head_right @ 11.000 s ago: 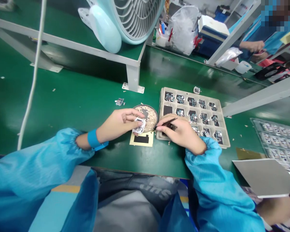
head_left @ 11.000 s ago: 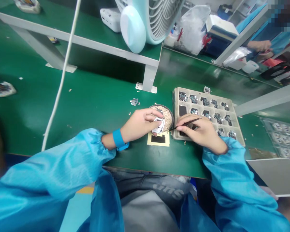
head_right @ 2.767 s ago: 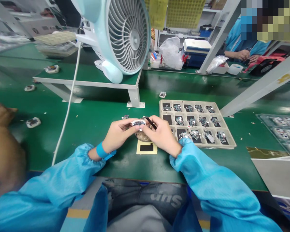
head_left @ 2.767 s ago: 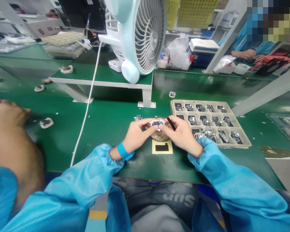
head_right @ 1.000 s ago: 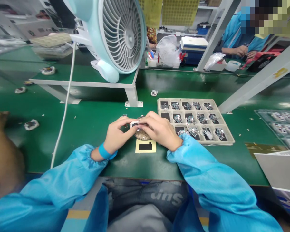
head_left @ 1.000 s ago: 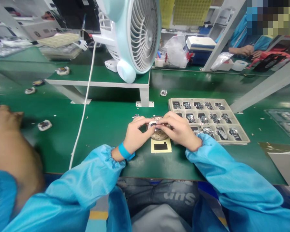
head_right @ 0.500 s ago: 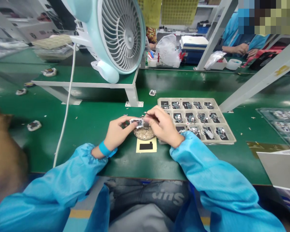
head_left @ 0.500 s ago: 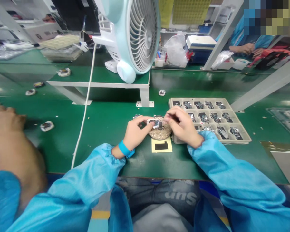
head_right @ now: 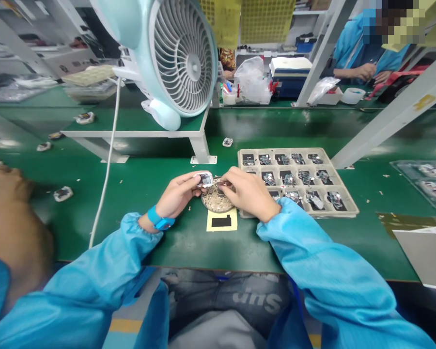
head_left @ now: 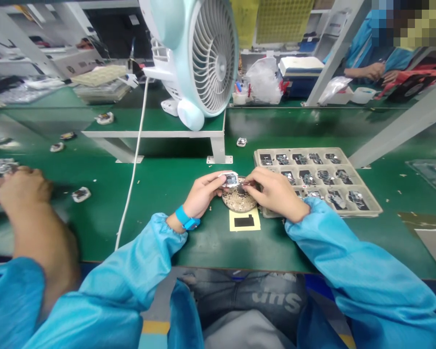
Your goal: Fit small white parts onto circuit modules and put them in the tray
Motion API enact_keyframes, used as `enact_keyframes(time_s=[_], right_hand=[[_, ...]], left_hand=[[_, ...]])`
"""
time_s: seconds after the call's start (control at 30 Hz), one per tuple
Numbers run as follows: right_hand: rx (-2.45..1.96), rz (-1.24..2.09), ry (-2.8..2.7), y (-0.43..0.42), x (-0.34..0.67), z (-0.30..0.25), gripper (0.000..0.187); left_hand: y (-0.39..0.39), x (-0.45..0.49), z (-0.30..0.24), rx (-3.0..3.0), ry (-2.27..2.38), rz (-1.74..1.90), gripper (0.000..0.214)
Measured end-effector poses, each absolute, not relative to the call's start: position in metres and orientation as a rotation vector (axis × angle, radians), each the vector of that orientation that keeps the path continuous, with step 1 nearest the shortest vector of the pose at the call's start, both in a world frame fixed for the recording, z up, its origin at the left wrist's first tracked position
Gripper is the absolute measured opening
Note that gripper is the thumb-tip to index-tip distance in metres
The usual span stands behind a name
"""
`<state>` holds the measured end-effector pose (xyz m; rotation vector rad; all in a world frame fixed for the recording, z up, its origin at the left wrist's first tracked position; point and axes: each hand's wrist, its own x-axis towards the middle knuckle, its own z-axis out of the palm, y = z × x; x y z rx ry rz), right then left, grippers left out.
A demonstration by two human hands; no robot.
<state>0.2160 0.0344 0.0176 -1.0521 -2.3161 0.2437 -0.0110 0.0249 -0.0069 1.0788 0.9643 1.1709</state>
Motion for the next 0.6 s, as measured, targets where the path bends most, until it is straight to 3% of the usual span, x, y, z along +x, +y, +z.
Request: enact_keyframes(time_s=[0.17,0.33,0.6], right_hand=[[-1.125,0.209,-2.381,0.037,0.216,0.014,0.017],[-1.05,0.331,-2.363,0.037,0.217,0.015,0.021],[-1.014,0.282,-2.134,0.035,0.22,0.031,0.028]], left_hand=[[0.039,-0.027,-0.011,1.334,1.105,1.171,0.042],[0.089,-0.082,-0.024,1.633,1.796,1.279,0.039],[0.131,-0.117,-0.028,1.689,2.019,1.392,0.049]])
